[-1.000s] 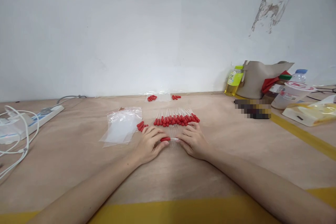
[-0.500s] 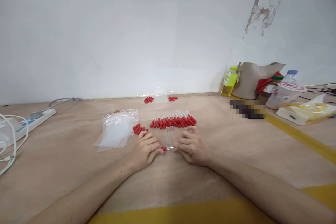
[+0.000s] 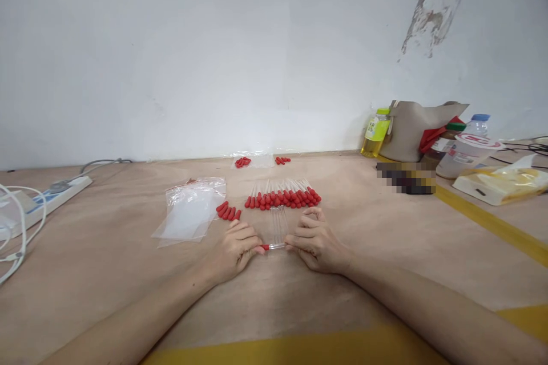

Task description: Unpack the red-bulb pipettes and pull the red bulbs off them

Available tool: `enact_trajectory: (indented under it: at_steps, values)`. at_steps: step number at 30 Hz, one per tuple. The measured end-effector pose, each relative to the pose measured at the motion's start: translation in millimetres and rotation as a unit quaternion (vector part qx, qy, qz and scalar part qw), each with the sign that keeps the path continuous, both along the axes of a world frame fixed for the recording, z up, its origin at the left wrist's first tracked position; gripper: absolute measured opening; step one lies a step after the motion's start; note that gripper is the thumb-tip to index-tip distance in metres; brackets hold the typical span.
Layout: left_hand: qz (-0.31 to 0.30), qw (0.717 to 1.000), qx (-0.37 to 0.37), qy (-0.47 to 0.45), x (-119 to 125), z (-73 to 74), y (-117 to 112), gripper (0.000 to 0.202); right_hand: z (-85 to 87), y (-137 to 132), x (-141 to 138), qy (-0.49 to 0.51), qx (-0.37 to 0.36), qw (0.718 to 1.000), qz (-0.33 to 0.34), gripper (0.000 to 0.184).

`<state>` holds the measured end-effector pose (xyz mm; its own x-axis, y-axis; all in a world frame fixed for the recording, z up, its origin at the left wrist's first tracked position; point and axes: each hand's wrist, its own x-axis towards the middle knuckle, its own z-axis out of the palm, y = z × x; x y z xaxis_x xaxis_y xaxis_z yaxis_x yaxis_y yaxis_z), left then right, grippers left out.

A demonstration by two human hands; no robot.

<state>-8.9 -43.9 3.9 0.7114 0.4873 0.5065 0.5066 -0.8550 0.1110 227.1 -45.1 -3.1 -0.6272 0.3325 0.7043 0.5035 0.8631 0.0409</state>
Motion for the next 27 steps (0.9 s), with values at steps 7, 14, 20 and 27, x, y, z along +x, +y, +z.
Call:
enact_trajectory:
  at_steps: [7,14,20,27]
  values:
    - [0.1,0.983,-0.004,-0.157,-24,3.8,11,0.018,1.3,17,18,0.079,-0.045,0.993,-0.07,0.016]
    - [0.302,0.93,-0.01,-0.206,-44,25.4,29,0.031,3.0,27,-3,0.149,-0.141,0.97,-0.126,0.012]
    - [0.339,0.91,-0.068,-0.23,-59,14.8,48,0.029,-5.7,33,-17,0.112,-0.079,0.979,-0.149,0.013]
    - [0.34,0.924,-0.054,-0.169,-58,3.6,59,0.021,-5.1,30,-18,0.084,-0.11,0.984,-0.116,0.013]
